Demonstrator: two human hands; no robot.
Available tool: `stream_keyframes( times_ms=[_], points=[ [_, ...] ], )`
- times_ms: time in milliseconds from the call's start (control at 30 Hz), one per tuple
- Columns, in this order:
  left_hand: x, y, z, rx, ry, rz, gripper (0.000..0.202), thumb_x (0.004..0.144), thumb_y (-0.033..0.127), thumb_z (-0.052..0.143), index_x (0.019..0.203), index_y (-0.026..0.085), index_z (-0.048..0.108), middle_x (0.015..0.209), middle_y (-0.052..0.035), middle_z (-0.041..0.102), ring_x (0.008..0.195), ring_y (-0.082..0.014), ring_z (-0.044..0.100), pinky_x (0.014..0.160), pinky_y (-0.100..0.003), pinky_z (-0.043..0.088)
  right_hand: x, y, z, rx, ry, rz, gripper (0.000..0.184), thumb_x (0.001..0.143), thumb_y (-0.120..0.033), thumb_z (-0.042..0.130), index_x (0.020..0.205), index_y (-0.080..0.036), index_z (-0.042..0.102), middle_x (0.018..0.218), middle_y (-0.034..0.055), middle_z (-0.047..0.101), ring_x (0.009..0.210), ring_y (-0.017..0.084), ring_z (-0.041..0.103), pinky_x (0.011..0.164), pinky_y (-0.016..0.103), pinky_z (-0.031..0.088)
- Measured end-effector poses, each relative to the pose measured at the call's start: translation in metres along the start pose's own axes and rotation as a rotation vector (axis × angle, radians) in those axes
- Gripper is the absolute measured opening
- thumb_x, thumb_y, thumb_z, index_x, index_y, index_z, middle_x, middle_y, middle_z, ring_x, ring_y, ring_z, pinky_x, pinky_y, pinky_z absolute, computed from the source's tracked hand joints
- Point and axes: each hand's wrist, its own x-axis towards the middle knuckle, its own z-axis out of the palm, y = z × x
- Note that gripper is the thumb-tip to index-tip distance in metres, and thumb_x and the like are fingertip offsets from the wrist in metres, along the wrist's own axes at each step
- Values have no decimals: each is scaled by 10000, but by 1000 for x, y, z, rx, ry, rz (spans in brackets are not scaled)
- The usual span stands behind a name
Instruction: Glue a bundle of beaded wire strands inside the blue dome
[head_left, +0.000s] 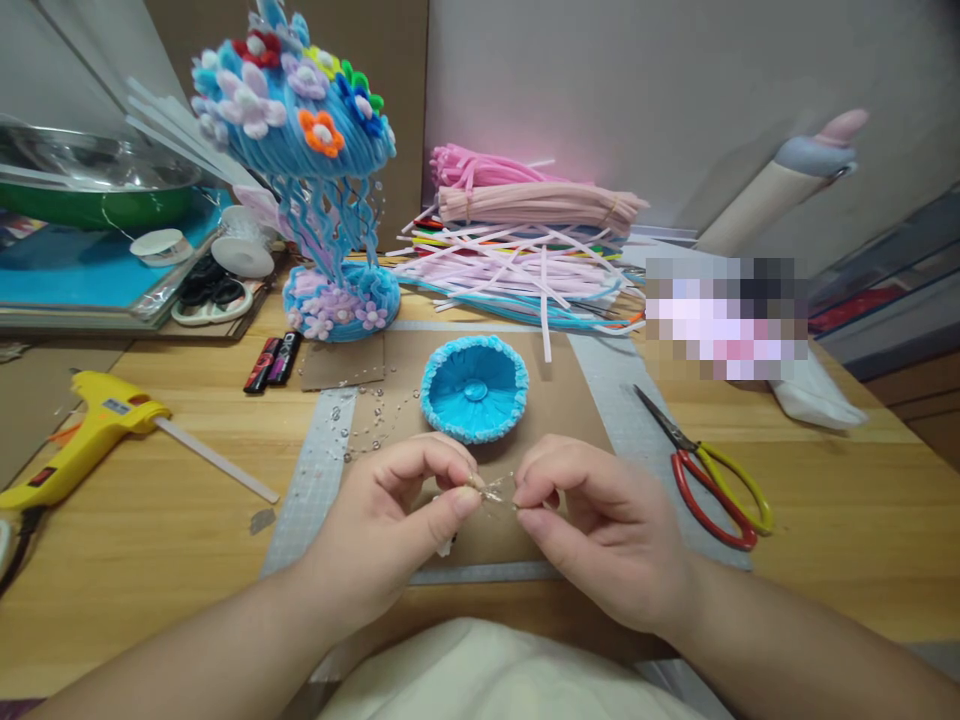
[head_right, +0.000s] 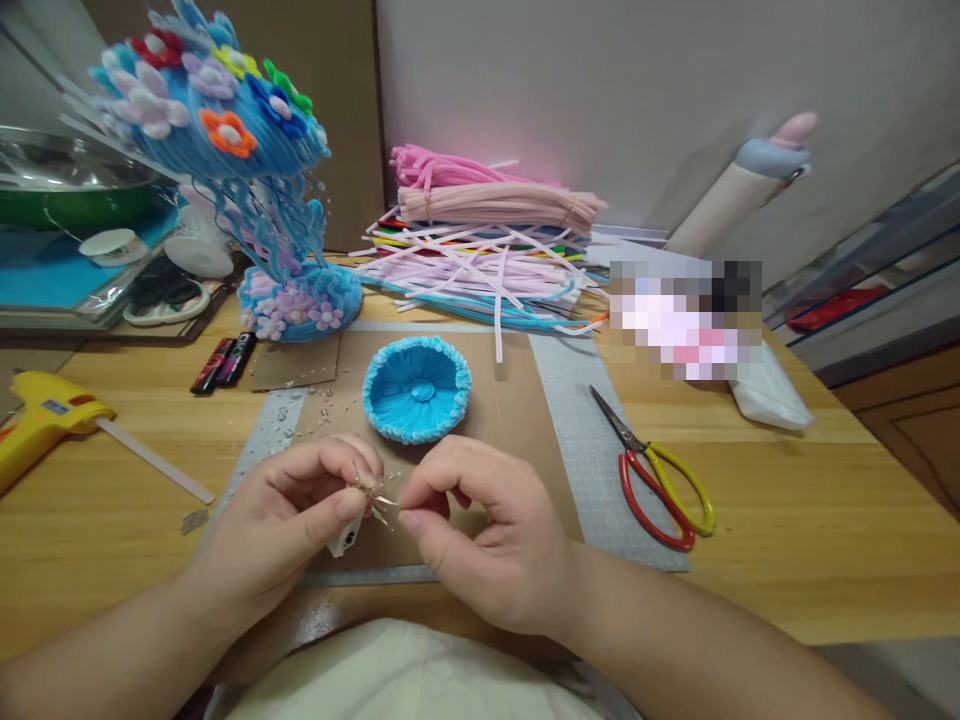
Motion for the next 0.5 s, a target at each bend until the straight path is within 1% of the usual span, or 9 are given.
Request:
stream_keyframes(
  times_ms=[67,133,233,333,400,500],
  points=[
    [0,0,0,12,-10,23,69,773,245,674,728,203,640,776,-23,613,743,-155,564,663,-264,461,-1,0,0,9,-1,26,132,818,-85,557,837,-212,587,715,3,558,660,146,524,592,276,420],
    [-1,-1,-1,36,-30,55,51,785,231,665,748,207,640,792,-21,618,757,-155,572,675,-266,463,-1,0,-1,78,-21,86,100,846,-123,542,835,-205,598,726,10,559,654,142,514,581,270,409],
    [-3,0,-2,131,-85,154,27,803,192,647,794,218,644,816,-16,628,781,-155,584,706,-275,464,0,3,-4,304,-79,252,129,899,-228,541,800,-182,610,735,18,559,632,128,499,564,253,399],
    [-5,2,-4,262,-125,285,94,810,142,625,847,225,648,814,-18,639,781,-162,594,710,-289,467,3,7,-5,484,-160,408,182,866,-299,622,747,-163,596,677,0,526,590,111,459,539,236,367],
    [-6,5,-5,349,-127,361,142,804,108,616,870,229,652,814,-25,655,785,-172,606,715,-302,472,5,8,-5,498,-178,443,186,842,-302,655,739,-157,601,654,-10,506,572,101,437,523,226,350],
    [-5,9,-6,452,-132,439,194,795,81,614,898,238,660,814,-32,687,805,-192,626,763,-334,475,7,6,-4,467,-108,403,139,824,-279,673,772,-161,623,677,-8,517,564,95,450,504,215,369]
  ],
)
